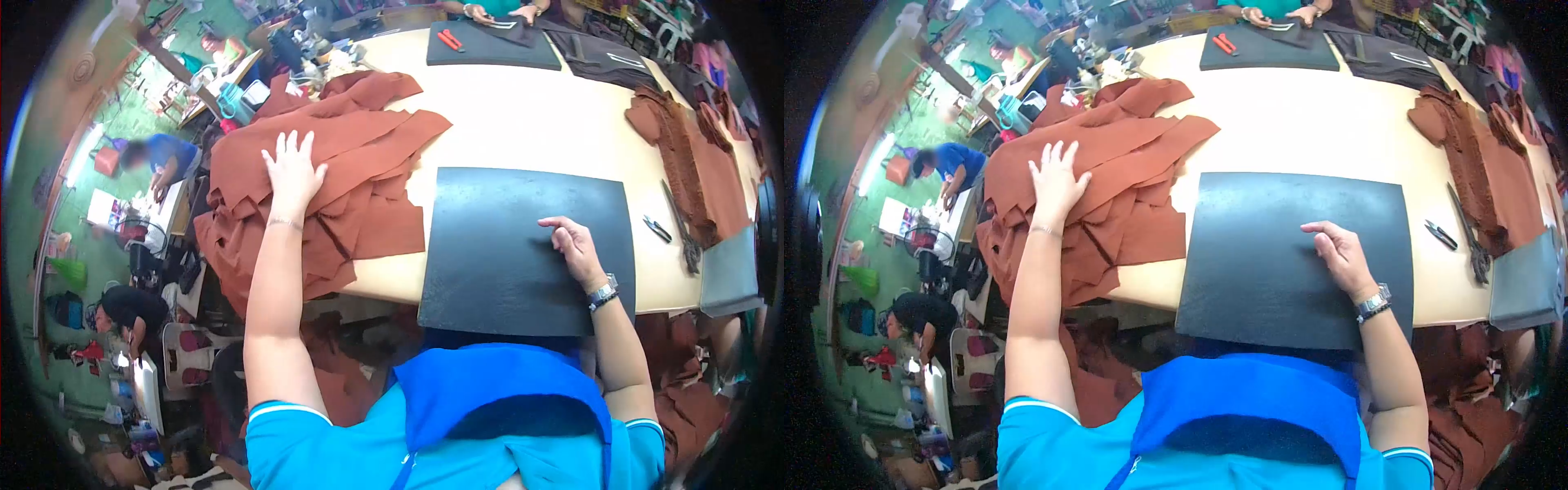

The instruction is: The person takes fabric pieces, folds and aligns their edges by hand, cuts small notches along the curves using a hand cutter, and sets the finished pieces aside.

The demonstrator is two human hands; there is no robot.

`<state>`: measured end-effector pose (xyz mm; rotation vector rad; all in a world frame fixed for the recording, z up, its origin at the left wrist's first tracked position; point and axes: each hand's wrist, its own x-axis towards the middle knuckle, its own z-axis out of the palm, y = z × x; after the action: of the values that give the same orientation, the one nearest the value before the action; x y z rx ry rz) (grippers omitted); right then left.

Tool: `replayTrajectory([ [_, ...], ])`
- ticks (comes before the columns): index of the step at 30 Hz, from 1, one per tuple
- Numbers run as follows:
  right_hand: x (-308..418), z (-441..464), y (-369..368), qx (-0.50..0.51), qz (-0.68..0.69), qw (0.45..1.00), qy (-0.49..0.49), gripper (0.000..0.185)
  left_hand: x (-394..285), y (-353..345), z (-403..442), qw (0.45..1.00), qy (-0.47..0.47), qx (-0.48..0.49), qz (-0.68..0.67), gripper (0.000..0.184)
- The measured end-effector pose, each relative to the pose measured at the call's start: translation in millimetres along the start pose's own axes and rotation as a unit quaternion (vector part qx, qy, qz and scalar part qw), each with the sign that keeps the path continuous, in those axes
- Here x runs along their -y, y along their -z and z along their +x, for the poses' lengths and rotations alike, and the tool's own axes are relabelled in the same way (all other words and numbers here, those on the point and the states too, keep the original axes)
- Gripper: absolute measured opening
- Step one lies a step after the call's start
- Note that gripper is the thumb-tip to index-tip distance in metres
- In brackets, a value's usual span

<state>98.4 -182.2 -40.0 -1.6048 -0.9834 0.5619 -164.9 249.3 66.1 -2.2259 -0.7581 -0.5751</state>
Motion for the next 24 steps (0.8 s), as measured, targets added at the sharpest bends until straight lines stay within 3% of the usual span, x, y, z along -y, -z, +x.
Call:
replayTrajectory([
  [3,-0.1,-0.7,0.0,-0.004,0.012,1.0,-0.004,0.037,9.2,-48.2,18.2,0.978,0.022,0.203,-0.031,0.037],
  [6,-1.2,-0.1,0.3,-0.003,0.014,1.0,-0.009,0.036,6.9,-50.0,40.2,0.942,0.153,0.248,-0.168,0.032],
  [7,-1.2,0.2,0.3,-0.003,0.006,1.0,-0.009,0.035,-2.1,-29.5,35.0,0.969,0.105,0.154,-0.163,0.025],
  [9,3.8,-0.7,1.0,0.006,0.005,1.0,-0.011,0.035,-1.0,-55.7,17.7,0.995,0.021,0.056,-0.083,0.022],
  [11,5.5,-0.3,-0.8,0.007,0.007,1.0,-0.002,0.034,4.8,-65.5,13.0,0.997,-0.003,0.061,-0.051,0.02],
  [13,3.2,0.3,-2.4,-0.006,0.012,1.0,0.017,0.033,3.4,-63.4,21.0,0.983,0.026,0.169,-0.071,0.018],
  [16,7.4,-0.2,3.3,0.019,0.009,0.999,-0.031,0.03,-14.6,-46.2,34.8,0.982,0.116,0.03,-0.145,0.014],
  [17,8.1,0.2,1.8,-0.006,-0.026,1.0,0.0,0.031,-24.5,-35.3,40.1,0.979,0.092,-0.075,-0.165,0.01],
  [20,19.9,5.8,-12.4,-0.102,-0.162,0.974,0.123,0.037,-82.7,21.8,57.1,0.95,0.009,-0.204,-0.238,0.007],
  [23,49.7,18.6,-42.9,-0.238,-0.259,0.902,0.251,0.041,-168.6,80.3,48.3,0.882,-0.124,-0.231,-0.391,0.004],
  [24,55.6,26.3,-56.6,-0.277,-0.233,0.895,0.26,0.04,-197.7,103.7,33.4,0.893,-0.137,-0.171,-0.394,0.008],
])
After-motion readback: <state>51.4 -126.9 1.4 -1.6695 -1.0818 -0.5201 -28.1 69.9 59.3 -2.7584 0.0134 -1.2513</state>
